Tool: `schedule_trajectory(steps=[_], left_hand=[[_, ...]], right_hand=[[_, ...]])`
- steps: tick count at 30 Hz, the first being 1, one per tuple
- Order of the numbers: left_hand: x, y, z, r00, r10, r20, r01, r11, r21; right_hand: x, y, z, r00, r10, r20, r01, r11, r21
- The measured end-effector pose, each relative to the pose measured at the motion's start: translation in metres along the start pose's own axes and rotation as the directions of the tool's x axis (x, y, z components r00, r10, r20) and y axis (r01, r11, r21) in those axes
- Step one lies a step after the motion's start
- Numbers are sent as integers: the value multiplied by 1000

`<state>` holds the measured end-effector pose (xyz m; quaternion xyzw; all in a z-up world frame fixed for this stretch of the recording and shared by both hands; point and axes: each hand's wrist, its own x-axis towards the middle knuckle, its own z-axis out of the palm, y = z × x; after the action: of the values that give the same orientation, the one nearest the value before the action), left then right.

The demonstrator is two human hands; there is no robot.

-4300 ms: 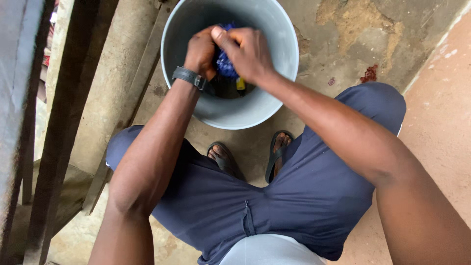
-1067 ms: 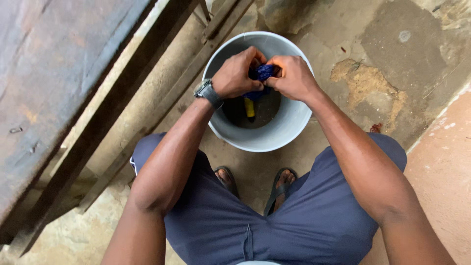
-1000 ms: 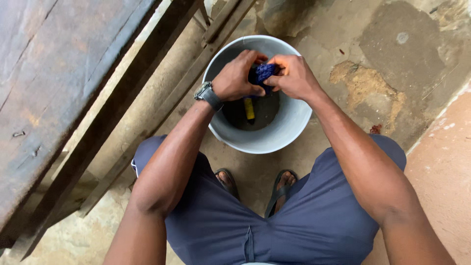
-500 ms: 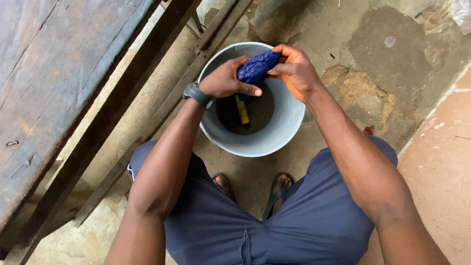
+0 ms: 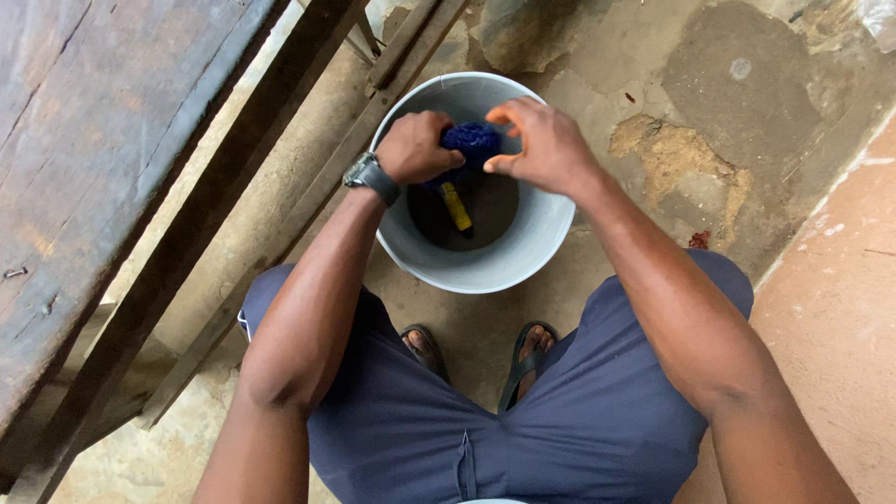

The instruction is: The person wipes a long wooden plank with a cloth, then rinses and wrings out the cloth in a bucket of water before continuing to wipe the plank.

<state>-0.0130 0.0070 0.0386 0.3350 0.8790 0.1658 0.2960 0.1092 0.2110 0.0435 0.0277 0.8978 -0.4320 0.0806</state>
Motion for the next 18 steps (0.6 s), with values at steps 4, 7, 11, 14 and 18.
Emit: schedule_trajectory(steps=[4, 7, 11, 14, 18], left_hand=[[0, 15, 2, 993, -97, 59, 102, 992, -76], [1, 22, 1, 996, -45, 77, 64, 962, -264], [1, 22, -5, 975, 68, 213, 73, 803, -591], [0, 19, -7, 958, 130, 254, 115, 637, -763], [0, 15, -9, 964, 167, 205, 57, 626, -778]], right_hand=[[-4, -14, 18, 991, -130, -29, 129, 991, -43], [-4, -16, 30, 998, -63, 12, 63, 998, -14], [-1, -5, 29, 989, -120, -84, 127, 988, 88], [0, 3, 26, 997, 64, -33, -54, 967, 249], [3, 13, 22, 982, -49, -180, 104, 944, 312]])
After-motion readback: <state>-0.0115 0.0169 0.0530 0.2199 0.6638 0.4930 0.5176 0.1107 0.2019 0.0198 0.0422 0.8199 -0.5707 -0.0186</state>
